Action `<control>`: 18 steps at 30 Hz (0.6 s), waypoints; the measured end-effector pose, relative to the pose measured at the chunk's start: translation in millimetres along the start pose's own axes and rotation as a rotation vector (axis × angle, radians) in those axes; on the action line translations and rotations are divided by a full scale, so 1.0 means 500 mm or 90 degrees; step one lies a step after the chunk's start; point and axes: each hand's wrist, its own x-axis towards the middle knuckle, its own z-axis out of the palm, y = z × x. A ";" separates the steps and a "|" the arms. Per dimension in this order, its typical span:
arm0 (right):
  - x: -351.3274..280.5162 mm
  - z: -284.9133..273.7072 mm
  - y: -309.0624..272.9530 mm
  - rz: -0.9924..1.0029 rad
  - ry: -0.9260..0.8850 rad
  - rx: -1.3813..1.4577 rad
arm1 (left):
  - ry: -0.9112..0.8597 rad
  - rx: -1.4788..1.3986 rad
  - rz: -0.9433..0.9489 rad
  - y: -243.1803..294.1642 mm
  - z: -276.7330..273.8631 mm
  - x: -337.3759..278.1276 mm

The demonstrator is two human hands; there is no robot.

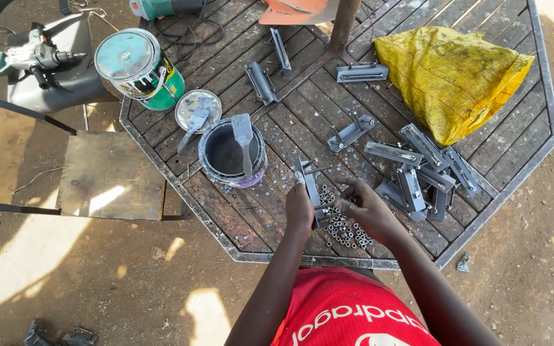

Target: Assembling metal brackets by manually inserting small bolts or fasteners into pre-drilled holes on a workbench.

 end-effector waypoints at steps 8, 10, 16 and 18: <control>0.009 0.022 0.094 0.013 0.043 0.055 | -0.002 0.013 -0.026 -0.006 -0.009 -0.024; -0.001 0.024 0.086 -0.020 0.028 0.167 | 0.002 0.000 -0.024 -0.010 -0.012 -0.024; 0.004 0.018 0.125 0.024 0.050 0.029 | 0.000 0.013 -0.037 -0.027 -0.010 -0.016; 0.019 0.025 0.144 0.001 0.092 0.164 | 0.009 0.005 -0.024 -0.026 -0.015 -0.016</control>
